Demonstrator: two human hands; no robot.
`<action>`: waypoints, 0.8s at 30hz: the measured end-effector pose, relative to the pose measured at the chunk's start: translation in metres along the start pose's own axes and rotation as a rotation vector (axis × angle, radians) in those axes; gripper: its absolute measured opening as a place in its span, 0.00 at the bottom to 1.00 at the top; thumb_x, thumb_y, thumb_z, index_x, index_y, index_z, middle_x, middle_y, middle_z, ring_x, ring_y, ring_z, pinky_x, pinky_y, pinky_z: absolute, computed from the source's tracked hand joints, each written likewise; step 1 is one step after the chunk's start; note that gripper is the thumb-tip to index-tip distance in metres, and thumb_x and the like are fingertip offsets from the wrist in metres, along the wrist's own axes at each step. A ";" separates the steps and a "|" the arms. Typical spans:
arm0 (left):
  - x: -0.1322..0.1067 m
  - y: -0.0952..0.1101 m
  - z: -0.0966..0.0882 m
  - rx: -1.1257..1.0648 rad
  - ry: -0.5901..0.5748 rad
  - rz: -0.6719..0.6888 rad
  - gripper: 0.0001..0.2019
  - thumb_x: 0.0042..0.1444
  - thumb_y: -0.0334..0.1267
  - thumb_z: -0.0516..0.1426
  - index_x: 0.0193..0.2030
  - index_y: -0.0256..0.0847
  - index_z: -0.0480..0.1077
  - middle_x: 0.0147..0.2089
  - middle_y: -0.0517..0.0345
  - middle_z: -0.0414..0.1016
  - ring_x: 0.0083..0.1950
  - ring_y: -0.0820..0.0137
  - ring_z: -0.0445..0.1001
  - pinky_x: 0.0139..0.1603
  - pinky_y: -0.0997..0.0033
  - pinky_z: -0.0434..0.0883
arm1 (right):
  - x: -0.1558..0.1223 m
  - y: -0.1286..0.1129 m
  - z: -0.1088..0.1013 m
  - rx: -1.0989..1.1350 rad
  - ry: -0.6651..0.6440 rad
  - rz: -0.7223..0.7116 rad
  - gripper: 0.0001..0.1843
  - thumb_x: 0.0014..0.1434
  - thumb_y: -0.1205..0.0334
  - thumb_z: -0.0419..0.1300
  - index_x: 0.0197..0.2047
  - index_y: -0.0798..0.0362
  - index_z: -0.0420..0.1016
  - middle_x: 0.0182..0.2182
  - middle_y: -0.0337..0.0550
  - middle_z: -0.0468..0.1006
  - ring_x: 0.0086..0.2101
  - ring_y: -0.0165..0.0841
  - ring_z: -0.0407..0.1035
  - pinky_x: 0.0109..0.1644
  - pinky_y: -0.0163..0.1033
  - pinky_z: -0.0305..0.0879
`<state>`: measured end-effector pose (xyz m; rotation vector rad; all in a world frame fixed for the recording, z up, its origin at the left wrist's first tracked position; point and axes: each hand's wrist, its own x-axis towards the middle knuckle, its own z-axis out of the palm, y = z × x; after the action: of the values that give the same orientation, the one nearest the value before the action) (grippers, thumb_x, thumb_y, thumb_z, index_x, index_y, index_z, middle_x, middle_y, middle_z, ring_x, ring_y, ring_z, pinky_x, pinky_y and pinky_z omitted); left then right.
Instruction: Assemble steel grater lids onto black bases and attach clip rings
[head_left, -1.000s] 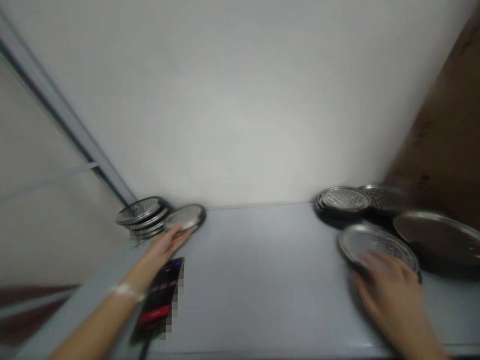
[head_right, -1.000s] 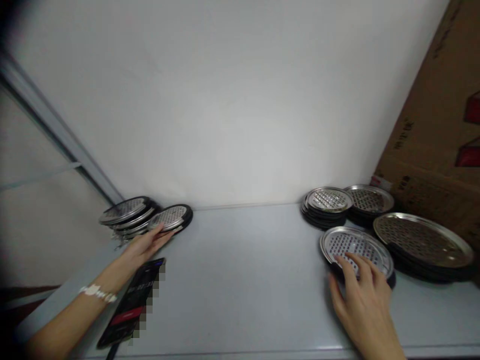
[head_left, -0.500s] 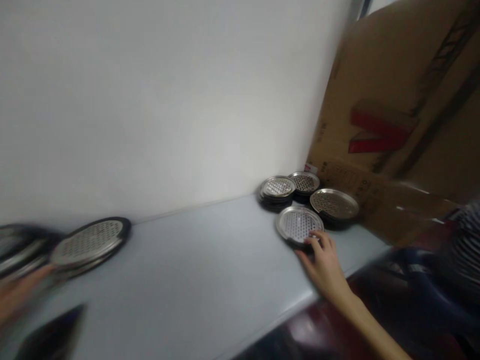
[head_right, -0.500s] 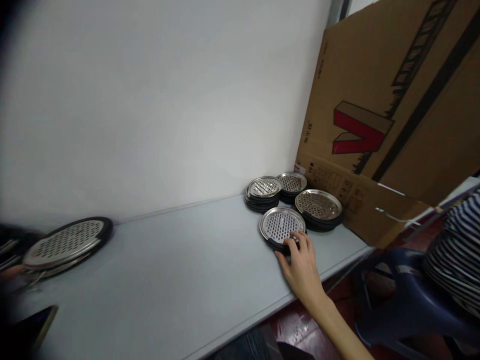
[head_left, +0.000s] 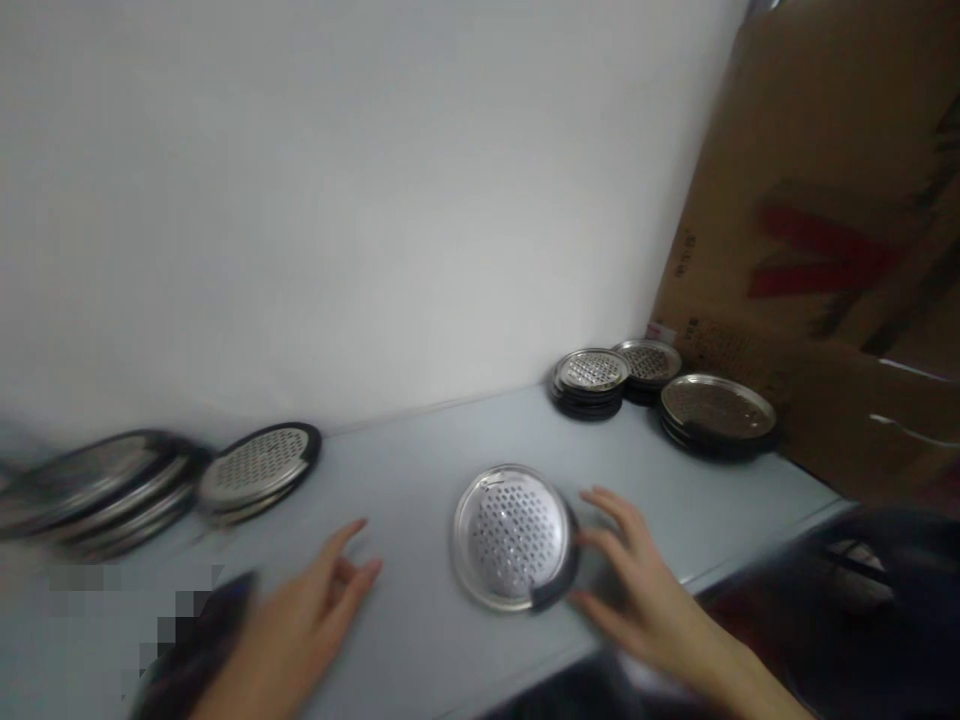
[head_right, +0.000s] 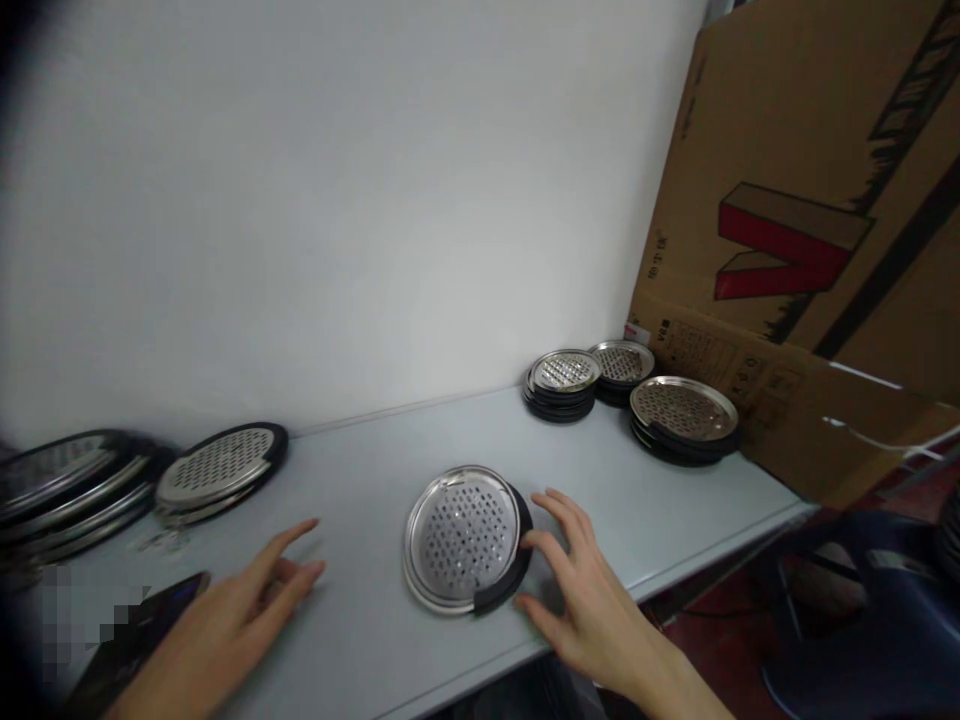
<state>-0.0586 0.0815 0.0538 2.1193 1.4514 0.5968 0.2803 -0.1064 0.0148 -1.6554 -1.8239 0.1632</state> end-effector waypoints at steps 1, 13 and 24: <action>-0.006 0.006 0.011 -0.054 -0.085 -0.016 0.33 0.56 0.61 0.54 0.62 0.44 0.69 0.31 0.59 0.80 0.32 0.60 0.81 0.35 0.66 0.74 | 0.001 -0.004 0.002 0.018 -0.021 0.005 0.22 0.62 0.65 0.63 0.58 0.47 0.65 0.69 0.53 0.50 0.70 0.49 0.44 0.71 0.64 0.54; -0.014 0.022 0.077 -0.499 -0.337 -0.098 0.37 0.59 0.60 0.55 0.67 0.38 0.56 0.25 0.65 0.73 0.20 0.68 0.72 0.21 0.71 0.68 | 0.016 -0.019 0.020 0.153 -0.172 -0.104 0.19 0.62 0.68 0.62 0.55 0.48 0.67 0.66 0.52 0.58 0.68 0.45 0.49 0.71 0.55 0.56; -0.015 -0.020 0.003 -0.292 -0.224 -0.279 0.33 0.46 0.63 0.58 0.52 0.40 0.71 0.21 0.61 0.76 0.20 0.62 0.74 0.22 0.67 0.69 | 0.022 -0.020 0.013 0.008 -0.117 0.001 0.21 0.60 0.55 0.67 0.55 0.46 0.71 0.64 0.52 0.66 0.63 0.49 0.60 0.65 0.57 0.63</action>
<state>-0.0762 0.0728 0.0382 1.6653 1.4052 0.4197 0.2563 -0.0856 0.0232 -1.6726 -1.9059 0.2720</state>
